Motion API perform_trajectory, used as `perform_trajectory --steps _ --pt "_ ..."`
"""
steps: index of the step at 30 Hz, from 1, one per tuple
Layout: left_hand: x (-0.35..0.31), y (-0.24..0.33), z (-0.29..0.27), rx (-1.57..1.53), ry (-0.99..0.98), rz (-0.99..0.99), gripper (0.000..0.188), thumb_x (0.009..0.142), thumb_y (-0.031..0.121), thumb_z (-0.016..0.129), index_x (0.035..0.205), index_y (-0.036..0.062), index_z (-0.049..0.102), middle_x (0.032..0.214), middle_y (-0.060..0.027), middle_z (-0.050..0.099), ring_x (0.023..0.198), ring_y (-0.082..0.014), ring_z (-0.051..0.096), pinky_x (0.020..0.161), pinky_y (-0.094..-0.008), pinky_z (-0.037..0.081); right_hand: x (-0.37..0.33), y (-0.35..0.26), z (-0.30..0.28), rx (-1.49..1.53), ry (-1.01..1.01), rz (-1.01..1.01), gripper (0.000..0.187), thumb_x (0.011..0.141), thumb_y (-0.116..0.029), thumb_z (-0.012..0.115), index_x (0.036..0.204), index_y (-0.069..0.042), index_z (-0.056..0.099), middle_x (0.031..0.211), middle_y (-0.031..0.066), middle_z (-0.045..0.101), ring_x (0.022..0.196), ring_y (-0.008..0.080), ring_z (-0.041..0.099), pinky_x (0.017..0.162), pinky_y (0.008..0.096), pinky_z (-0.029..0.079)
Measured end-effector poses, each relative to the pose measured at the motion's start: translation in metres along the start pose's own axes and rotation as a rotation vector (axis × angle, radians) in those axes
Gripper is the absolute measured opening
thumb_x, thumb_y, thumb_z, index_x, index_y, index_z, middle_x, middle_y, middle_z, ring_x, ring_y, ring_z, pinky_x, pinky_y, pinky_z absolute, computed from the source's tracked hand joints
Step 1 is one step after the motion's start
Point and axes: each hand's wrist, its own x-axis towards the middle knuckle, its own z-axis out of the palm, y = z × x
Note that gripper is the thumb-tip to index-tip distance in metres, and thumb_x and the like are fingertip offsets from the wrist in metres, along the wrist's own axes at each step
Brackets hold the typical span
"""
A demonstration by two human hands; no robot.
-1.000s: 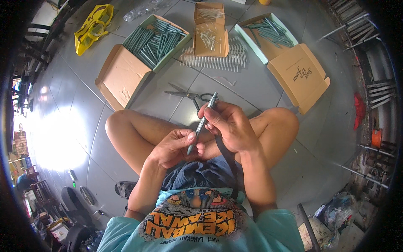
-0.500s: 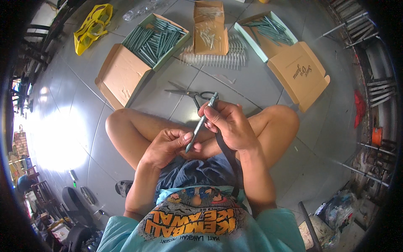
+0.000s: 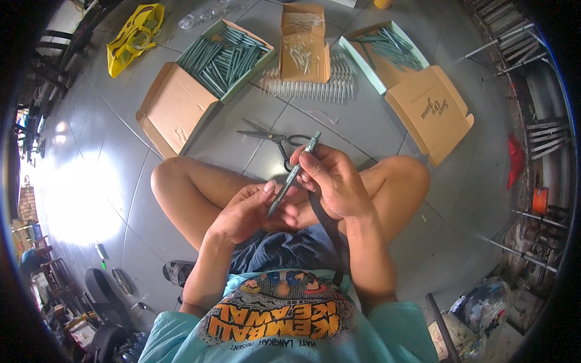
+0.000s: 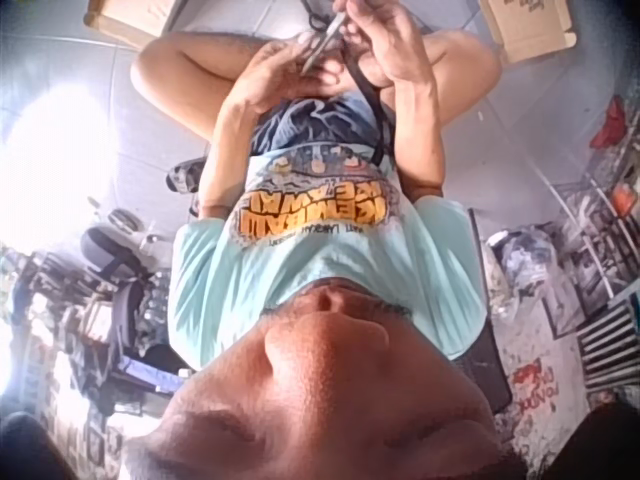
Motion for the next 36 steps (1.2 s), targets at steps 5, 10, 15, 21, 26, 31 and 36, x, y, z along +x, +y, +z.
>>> perform_trajectory --steps 5,10,15,21,26,31,36 --pt "0.004 -0.012 -0.015 -0.113 -0.100 -0.019 0.033 0.103 0.036 0.049 0.102 0.0056 0.064 0.085 -0.0021 0.069 0.077 -0.0117 0.067 0.078 -0.0306 0.054 -0.004 0.002 0.000 0.044 -0.004 0.071 0.024 0.098 -0.023 0.061 0.102 0.001 0.062 0.075 0.0016 0.056 0.066 0.0086 0.053 0.062 0.0234 0.046" --pt "0.006 -0.018 -0.013 -0.191 -0.108 -0.006 0.033 0.103 0.035 0.049 0.097 0.0060 0.064 0.085 -0.0010 0.069 0.075 -0.0109 0.066 0.075 -0.0288 0.053 -0.010 0.011 0.011 0.036 -0.142 0.128 0.022 0.097 -0.017 0.062 0.102 0.004 0.064 0.076 0.0068 0.059 0.064 0.0166 0.063 0.060 0.0328 0.054" --pt "0.001 -0.012 -0.007 -0.147 -0.112 -0.008 0.032 0.103 0.033 0.049 0.098 0.0055 0.064 0.086 -0.0037 0.069 0.074 -0.0133 0.066 0.074 -0.0283 0.053 -0.012 -0.003 0.018 0.043 -0.052 0.136 0.024 0.097 -0.020 0.064 0.098 0.003 0.067 0.074 0.0048 0.061 0.060 0.0135 0.060 0.058 0.0280 0.051" --pt "-0.011 -0.013 -0.003 -0.111 -0.107 -0.020 0.031 0.103 0.031 0.050 0.099 0.0033 0.063 0.086 -0.0071 0.070 0.075 -0.0151 0.066 0.073 -0.0276 0.053 -0.008 -0.003 -0.003 -0.111 0.037 0.122 0.022 0.093 -0.019 0.068 0.096 0.003 0.069 0.070 -0.0012 0.056 0.061 0.0062 0.047 0.054 0.0205 0.036" --pt "-0.018 -0.014 0.002 -0.110 -0.087 -0.075 0.030 0.101 0.031 0.052 0.099 0.0030 0.064 0.080 -0.0086 0.069 0.072 -0.0191 0.065 0.076 -0.0321 0.051 -0.008 0.001 -0.012 0.117 0.026 0.136 0.021 0.093 -0.018 0.068 0.099 0.003 0.065 0.075 0.0005 0.055 0.062 0.0064 0.043 0.056 0.0205 0.035" --pt "-0.017 -0.014 -0.001 -0.020 -0.111 -0.086 0.031 0.101 0.030 0.054 0.100 0.0012 0.064 0.083 -0.0115 0.070 0.079 -0.0217 0.067 0.079 -0.0331 0.052 -0.006 0.007 -0.024 0.065 0.027 0.039 0.022 0.096 -0.022 0.065 0.093 0.000 0.062 0.079 0.0020 0.055 0.061 0.0053 0.043 0.054 0.0204 0.035" --pt "-0.013 -0.008 -0.003 0.273 -0.071 -0.043 0.036 0.103 0.030 0.051 0.113 -0.0020 0.063 0.099 -0.0119 0.071 0.097 -0.0163 0.067 0.086 -0.0293 0.053 -0.006 -0.003 -0.014 -0.041 0.242 -0.045 0.025 0.096 -0.024 0.066 0.091 0.000 0.065 0.070 -0.0024 0.052 0.059 0.0038 0.042 0.051 0.0185 0.034"
